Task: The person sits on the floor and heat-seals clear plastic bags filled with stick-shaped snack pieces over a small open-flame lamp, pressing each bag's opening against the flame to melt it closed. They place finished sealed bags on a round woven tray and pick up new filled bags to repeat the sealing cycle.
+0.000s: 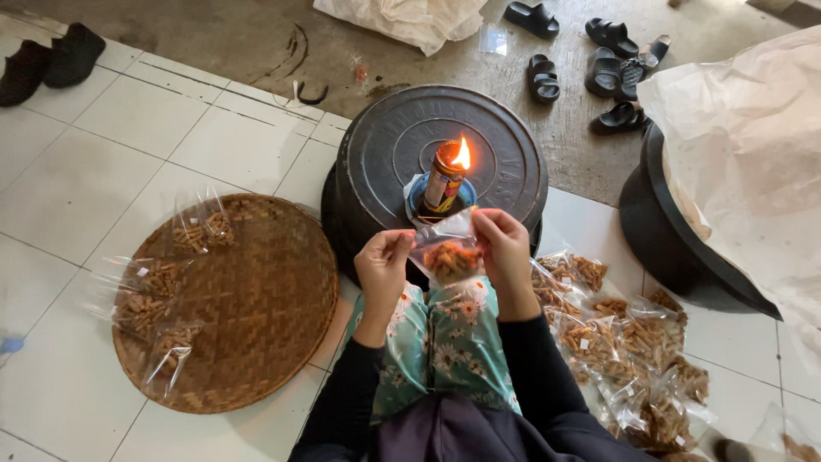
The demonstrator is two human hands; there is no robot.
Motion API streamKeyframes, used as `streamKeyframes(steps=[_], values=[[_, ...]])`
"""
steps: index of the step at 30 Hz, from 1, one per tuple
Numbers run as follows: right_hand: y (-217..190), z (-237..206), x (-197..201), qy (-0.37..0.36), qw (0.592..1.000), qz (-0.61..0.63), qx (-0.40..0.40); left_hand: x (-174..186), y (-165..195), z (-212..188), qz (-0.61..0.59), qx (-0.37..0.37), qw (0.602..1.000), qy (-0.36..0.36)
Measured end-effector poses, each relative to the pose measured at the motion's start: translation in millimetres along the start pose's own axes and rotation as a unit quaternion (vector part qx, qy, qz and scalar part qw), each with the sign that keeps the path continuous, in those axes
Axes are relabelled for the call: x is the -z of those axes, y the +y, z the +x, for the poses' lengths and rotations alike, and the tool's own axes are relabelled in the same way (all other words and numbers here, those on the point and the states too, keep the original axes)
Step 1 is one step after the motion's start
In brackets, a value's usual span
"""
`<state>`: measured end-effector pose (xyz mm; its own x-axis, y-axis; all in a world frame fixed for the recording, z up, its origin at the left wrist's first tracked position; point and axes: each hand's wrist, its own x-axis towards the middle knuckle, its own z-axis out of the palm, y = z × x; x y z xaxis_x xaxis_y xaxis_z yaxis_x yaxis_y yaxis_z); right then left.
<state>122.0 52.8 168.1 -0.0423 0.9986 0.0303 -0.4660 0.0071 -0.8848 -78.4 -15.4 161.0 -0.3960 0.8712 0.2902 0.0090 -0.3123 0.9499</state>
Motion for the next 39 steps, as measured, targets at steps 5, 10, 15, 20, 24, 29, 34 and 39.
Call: streamKeyframes(steps=[5, 10, 15, 20, 24, 29, 34, 39], values=[[-29, -49, -10, -0.019, 0.999, 0.015, 0.028, 11, 78, -13, 0.188, -0.203, 0.961, 0.002], [-44, -88, -11, -0.057, 0.995, -0.032, 0.078, -7, 118, -27, 0.228, -0.17, 0.95, -0.132], [-54, -107, 4, -0.036, 0.996, -0.003, 0.083, -18, 130, -40, 0.288, -0.272, 0.898, -0.189], [-67, -140, 24, -0.037, 0.993, -0.048, 0.101, -28, 144, -69, 0.285, -0.321, 0.872, -0.236], [-81, -166, 32, -0.04, 0.986, 0.007, 0.162, -28, 144, -76, 0.295, -0.246, 0.878, -0.285], [-97, -197, 38, -0.03, 0.96, -0.203, 0.192, -36, 137, -105, 0.273, -0.342, 0.861, -0.259], [-111, -209, 28, -0.061, 0.898, -0.362, 0.242, -36, 137, -114, 0.281, -0.353, 0.854, -0.26], [-119, -217, 4, -0.023, 0.865, -0.464, 0.191, -21, 129, -122, 0.314, -0.38, 0.835, -0.245]])
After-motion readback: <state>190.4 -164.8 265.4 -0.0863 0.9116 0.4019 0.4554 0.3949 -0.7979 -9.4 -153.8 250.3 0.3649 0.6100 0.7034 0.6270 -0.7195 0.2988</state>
